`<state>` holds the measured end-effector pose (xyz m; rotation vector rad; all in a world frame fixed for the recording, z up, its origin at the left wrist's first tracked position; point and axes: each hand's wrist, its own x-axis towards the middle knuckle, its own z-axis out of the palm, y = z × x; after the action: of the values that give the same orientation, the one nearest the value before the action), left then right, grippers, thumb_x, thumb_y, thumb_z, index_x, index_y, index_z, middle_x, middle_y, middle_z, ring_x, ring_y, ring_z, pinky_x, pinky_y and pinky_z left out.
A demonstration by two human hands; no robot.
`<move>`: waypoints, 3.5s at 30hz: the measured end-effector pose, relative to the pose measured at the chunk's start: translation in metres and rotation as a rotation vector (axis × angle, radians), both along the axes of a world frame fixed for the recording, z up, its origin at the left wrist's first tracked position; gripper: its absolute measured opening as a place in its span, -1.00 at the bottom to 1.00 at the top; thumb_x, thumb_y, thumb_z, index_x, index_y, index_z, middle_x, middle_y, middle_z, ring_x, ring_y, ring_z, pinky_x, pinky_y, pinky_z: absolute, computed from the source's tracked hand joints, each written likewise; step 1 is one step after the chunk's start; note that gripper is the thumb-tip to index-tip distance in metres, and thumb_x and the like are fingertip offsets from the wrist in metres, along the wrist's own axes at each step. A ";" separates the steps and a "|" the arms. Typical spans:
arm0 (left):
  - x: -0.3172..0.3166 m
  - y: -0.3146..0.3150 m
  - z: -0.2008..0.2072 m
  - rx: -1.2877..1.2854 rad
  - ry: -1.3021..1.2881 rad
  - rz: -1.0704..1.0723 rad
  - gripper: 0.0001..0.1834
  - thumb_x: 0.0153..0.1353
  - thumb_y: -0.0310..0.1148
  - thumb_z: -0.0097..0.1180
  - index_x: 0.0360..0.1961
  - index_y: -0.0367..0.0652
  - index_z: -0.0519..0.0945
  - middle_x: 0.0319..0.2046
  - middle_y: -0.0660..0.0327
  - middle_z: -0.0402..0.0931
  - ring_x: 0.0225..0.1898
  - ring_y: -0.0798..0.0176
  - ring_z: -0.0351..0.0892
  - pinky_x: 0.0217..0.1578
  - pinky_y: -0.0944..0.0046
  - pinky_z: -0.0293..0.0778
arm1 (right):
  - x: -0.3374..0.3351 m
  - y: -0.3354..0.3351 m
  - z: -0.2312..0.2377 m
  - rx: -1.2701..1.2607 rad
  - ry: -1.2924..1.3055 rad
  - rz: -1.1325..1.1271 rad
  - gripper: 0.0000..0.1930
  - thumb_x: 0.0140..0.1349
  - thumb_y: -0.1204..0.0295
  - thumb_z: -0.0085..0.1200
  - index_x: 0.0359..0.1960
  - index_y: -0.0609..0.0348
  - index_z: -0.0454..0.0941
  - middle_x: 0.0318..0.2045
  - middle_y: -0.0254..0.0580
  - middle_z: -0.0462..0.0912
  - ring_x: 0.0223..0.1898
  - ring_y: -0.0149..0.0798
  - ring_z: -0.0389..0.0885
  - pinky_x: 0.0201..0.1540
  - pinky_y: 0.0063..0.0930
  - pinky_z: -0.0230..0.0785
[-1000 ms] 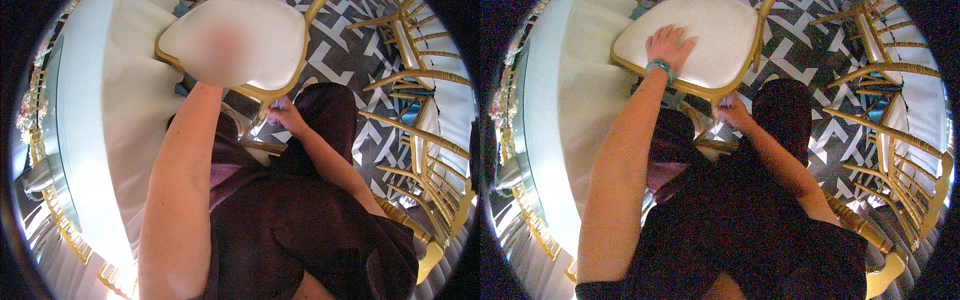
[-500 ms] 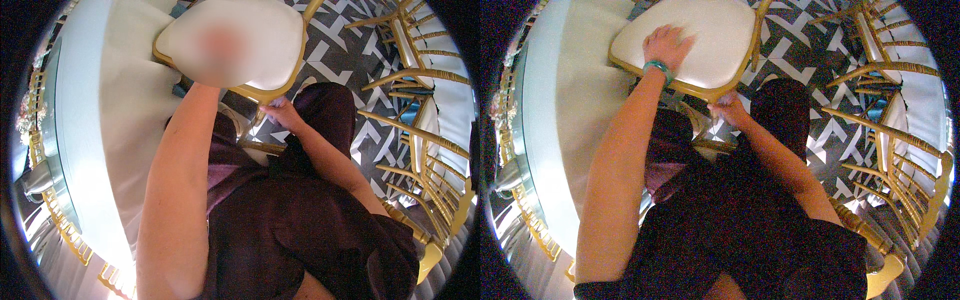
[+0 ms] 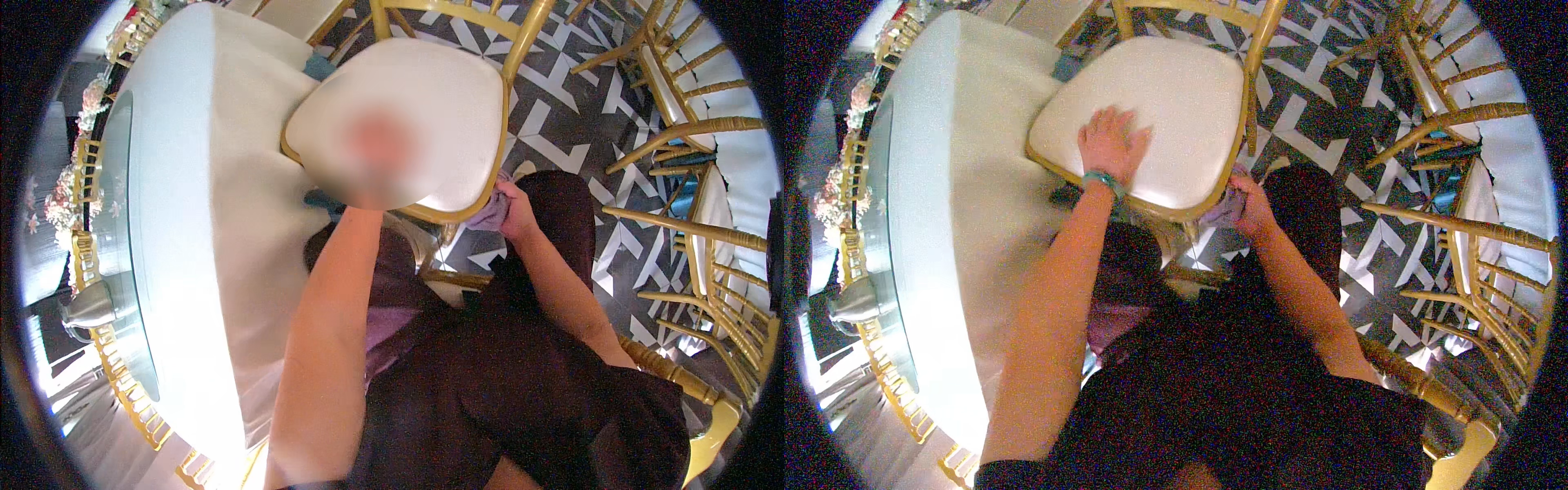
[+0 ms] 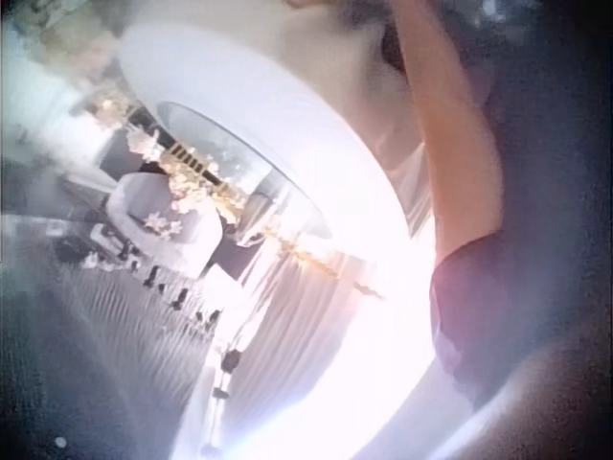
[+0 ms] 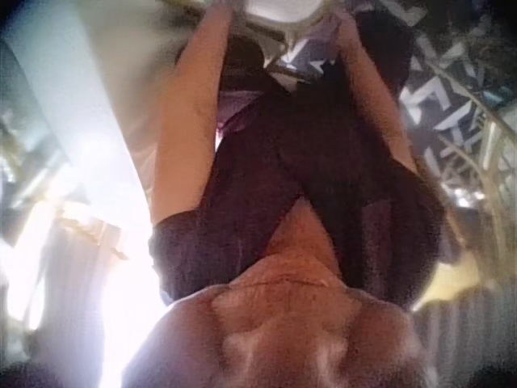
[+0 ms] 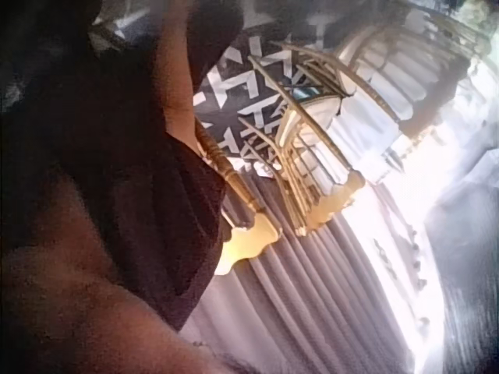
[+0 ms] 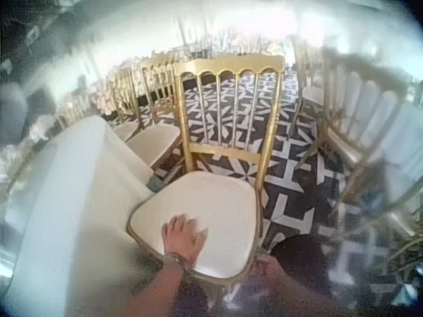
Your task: The person wipes the seat, legs, and back of a gold-colored chair with a purple cloth before arranging it at a table.
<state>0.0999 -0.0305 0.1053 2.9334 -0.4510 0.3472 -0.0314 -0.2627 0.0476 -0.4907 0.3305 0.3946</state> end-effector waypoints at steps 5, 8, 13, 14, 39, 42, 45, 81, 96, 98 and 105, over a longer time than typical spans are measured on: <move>-0.016 0.008 -0.002 -0.036 -0.001 -0.009 -0.44 0.08 0.11 -0.01 0.02 0.01 0.48 0.17 0.06 0.26 0.24 -0.02 0.13 0.21 -0.18 -0.06 | 0.015 0.000 0.011 0.017 0.083 -0.086 -0.47 0.22 0.04 -0.05 0.06 0.18 0.36 0.00 -0.09 0.49 -0.01 -0.13 0.49 0.06 -0.20 0.35; -0.025 0.009 0.006 -0.043 0.055 -0.001 -0.47 0.06 0.06 0.06 0.01 0.02 0.48 0.17 0.06 0.26 0.23 -0.03 0.14 0.21 -0.18 -0.06 | 0.023 -0.006 0.000 -0.055 0.088 -0.050 -0.43 0.18 -0.02 -0.01 0.09 0.12 0.32 -0.02 -0.14 0.50 -0.02 -0.17 0.49 0.03 -0.17 0.37; -0.033 0.029 -0.008 -0.024 0.022 -0.009 -0.47 0.05 0.01 0.10 0.01 0.00 0.47 0.18 0.04 0.25 0.23 -0.06 0.14 0.19 -0.21 -0.04 | 0.025 0.005 -0.013 -0.178 0.100 -0.034 -0.45 0.15 0.03 0.06 0.09 0.06 0.30 -0.08 -0.18 0.52 -0.09 -0.13 0.53 -0.05 -0.10 0.43; -0.034 0.032 -0.010 -0.025 0.015 -0.018 -0.47 0.04 0.01 0.10 0.01 -0.01 0.47 0.18 0.03 0.25 0.23 -0.07 0.14 0.18 -0.22 -0.03 | 0.023 0.007 -0.016 -0.180 0.078 -0.036 -0.44 0.15 0.04 0.06 0.10 0.06 0.28 -0.08 -0.17 0.52 -0.08 -0.12 0.53 -0.04 -0.10 0.43; -0.041 0.056 -0.052 -0.084 0.082 -0.030 -0.40 0.03 -0.05 0.12 0.11 -0.03 0.38 0.25 0.02 0.12 0.28 -0.09 0.01 0.22 -0.22 -0.17 | 0.024 0.025 -0.049 -0.263 0.107 0.063 -0.54 0.27 0.16 -0.03 0.10 0.10 0.22 -0.07 -0.26 0.49 -0.11 -0.31 0.52 -0.07 -0.33 0.42; -0.041 0.058 -0.055 -0.080 0.073 -0.046 -0.40 0.04 -0.05 0.11 0.12 -0.03 0.37 0.26 0.02 0.09 0.29 -0.09 -0.01 0.22 -0.22 -0.17 | 0.022 0.027 -0.060 -0.229 0.066 0.062 -0.55 0.27 0.15 -0.05 0.10 0.08 0.22 -0.06 -0.26 0.48 -0.09 -0.31 0.50 -0.03 -0.34 0.39; -0.041 0.058 -0.057 -0.052 0.095 -0.040 -0.39 0.05 -0.04 0.10 0.13 -0.04 0.35 0.27 0.03 0.06 0.30 -0.09 -0.03 0.22 -0.22 -0.16 | 0.022 0.030 -0.059 -0.211 0.142 0.081 -0.54 0.29 0.15 -0.07 0.12 0.09 0.18 -0.06 -0.28 0.47 -0.07 -0.33 0.47 -0.03 -0.36 0.37; -0.033 -0.029 -0.033 -0.033 0.090 0.228 -0.38 0.14 0.05 -0.04 0.18 -0.02 0.31 0.27 0.05 0.07 0.32 -0.04 -0.06 0.23 -0.25 -0.19 | 0.146 -0.081 -0.058 -1.343 -0.203 -0.045 -0.63 0.32 0.14 -0.13 -0.04 0.14 0.46 -0.25 -0.21 0.58 -0.28 -0.36 0.52 -0.19 -0.46 0.38; -0.111 0.061 -0.077 -0.658 0.114 0.715 -0.11 0.00 0.11 0.12 0.19 -0.34 0.19 0.18 -0.09 0.20 0.20 -0.09 0.18 0.21 0.02 0.09 | 0.222 -0.111 0.304 -0.608 -0.555 -0.403 -0.47 0.21 -0.14 -0.14 -0.13 0.09 0.43 -0.37 -0.24 0.55 -0.36 -0.26 0.52 -0.29 -0.34 0.44; -0.133 0.070 -0.130 -0.997 0.122 1.000 -0.12 0.02 0.13 0.12 0.17 -0.35 0.22 0.14 -0.03 0.27 0.15 -0.03 0.25 0.18 0.07 0.15 | 0.216 -0.116 0.301 -0.635 -0.568 -0.385 -0.46 0.20 -0.15 -0.13 -0.13 0.09 0.44 -0.37 -0.23 0.55 -0.35 -0.26 0.53 -0.26 -0.31 0.44; -0.133 0.052 -0.089 -1.664 0.790 0.641 -0.16 0.13 0.21 -0.02 0.16 -0.35 0.28 0.11 0.09 0.31 0.09 0.13 0.29 0.12 0.17 0.21 | 0.173 -0.158 0.282 -0.647 -0.628 -0.513 -0.45 0.20 -0.11 -0.10 0.00 0.09 0.40 -0.19 -0.23 0.55 -0.20 -0.21 0.52 -0.12 -0.26 0.40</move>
<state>-0.0333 0.0210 0.0163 1.2545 0.6313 -0.2965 0.1412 -0.4209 0.3300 -1.0945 -0.0470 -0.3897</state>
